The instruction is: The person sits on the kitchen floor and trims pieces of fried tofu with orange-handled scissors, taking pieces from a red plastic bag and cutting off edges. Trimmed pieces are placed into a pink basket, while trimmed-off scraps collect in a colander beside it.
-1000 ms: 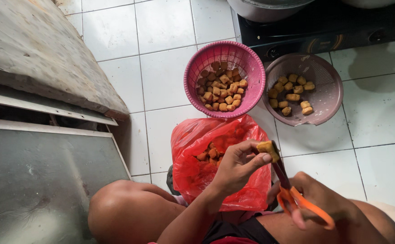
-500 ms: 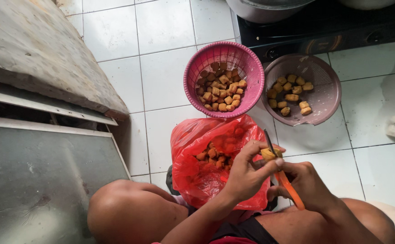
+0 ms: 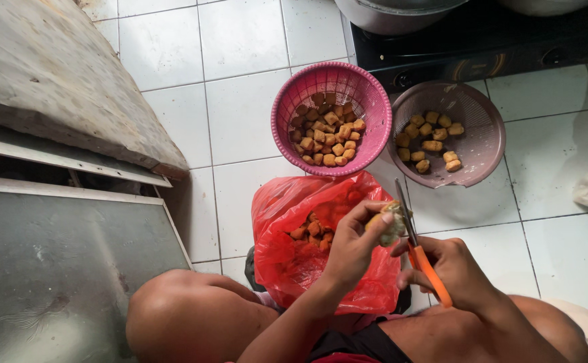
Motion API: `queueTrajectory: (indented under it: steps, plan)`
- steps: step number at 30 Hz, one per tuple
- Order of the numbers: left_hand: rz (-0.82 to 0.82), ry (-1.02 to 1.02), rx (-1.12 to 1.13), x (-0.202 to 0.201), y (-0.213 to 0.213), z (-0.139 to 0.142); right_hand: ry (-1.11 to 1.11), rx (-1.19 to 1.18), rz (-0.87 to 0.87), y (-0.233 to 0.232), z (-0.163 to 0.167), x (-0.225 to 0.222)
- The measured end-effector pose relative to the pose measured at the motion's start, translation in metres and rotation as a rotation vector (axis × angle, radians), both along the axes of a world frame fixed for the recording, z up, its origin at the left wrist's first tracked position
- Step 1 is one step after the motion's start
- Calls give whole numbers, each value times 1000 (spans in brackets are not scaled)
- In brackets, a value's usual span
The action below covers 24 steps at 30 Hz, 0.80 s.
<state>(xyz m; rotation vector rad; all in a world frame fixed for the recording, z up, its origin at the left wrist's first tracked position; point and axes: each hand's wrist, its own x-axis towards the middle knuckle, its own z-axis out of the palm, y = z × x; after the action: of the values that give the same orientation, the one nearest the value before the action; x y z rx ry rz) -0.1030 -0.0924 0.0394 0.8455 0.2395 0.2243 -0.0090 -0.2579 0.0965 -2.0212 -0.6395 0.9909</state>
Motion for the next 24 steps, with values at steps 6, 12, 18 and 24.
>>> queueTrajectory:
  steps: [6,12,18,24]
  plan:
    - [272,386,-61,16,1,-113,112,-97,32,9,10,-5]
    - [141,222,32,86,-29,-126,89,50,325,9,3,-12]
    - [-128,-16,726,111,11,-60,-19,253,273,3,-1,-7]
    - [-1258,381,1355,64,96,-127,-84,15,-116,-6,9,-3]
